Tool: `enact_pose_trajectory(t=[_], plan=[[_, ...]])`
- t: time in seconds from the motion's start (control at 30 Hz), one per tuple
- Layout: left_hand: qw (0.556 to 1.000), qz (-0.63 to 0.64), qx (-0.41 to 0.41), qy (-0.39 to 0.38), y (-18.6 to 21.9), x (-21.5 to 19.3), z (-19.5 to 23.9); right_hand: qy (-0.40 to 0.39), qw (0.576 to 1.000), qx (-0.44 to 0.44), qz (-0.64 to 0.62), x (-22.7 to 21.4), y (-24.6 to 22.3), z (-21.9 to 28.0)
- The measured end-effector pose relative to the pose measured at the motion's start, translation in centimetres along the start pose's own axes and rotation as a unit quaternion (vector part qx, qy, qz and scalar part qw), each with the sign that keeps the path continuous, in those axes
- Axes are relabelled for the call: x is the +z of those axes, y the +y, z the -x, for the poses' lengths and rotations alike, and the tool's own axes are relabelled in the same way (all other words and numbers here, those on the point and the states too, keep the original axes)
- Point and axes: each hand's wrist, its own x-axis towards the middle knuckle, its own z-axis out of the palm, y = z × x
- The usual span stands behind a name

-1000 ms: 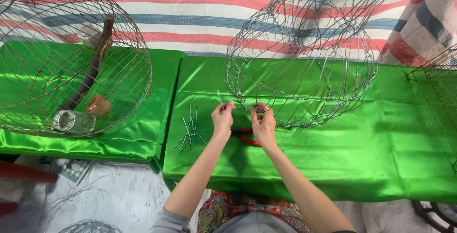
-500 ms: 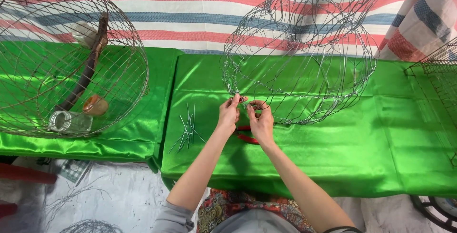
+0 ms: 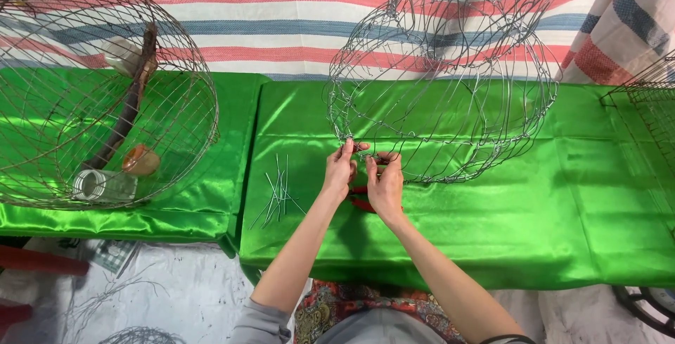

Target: Using pliers to attach and twist individual wire segments onto a wire cage frame to assemble it.

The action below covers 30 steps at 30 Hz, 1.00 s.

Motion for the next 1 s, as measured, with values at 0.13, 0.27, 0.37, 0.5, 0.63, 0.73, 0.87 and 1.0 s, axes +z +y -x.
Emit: enact_pose_trajectory(t=[0.13,0.27,0.37,0.5,0.63,0.73,0.87,1.0], plan=[[0.999,0.020,-0.006,-0.029,0.8,0.3,0.7,-0.010,1.000,0.000,0.008,-0.3,-0.7,0.5],[0.999,0.019,-0.007,-0.036,-0.4,0.3,-0.6,-0.018,1.000,0.001,0.024,-0.8,-0.9,0.1],[0.999,0.020,0.001,-0.042,-2.4,-0.3,-2.4,-0.016,1.000,0.001,0.009,-0.7,-0.7,0.0],[0.998,0.031,0.005,-0.050,-5.5,-1.4,-4.7,-0.012,0.999,-0.021,0.030,-0.6,-0.1,0.1],[0.998,0.044,0.014,-0.052,-7.1,-1.6,-6.2,-0.007,0.999,-0.027,0.029,-0.4,0.9,-0.2],[0.997,0.048,0.018,-0.053,-6.8,-1.5,-5.9,-0.009,0.999,-0.023,0.029,-0.4,0.8,-0.1],[0.997,0.047,0.018,-0.065,-6.9,-1.7,-6.0,-0.013,0.999,-0.026,0.022,-0.5,1.3,-0.1],[0.997,0.048,0.016,-0.055,-6.5,-1.7,-5.5,-0.018,0.999,-0.034,0.018,-0.5,1.2,-0.1]])
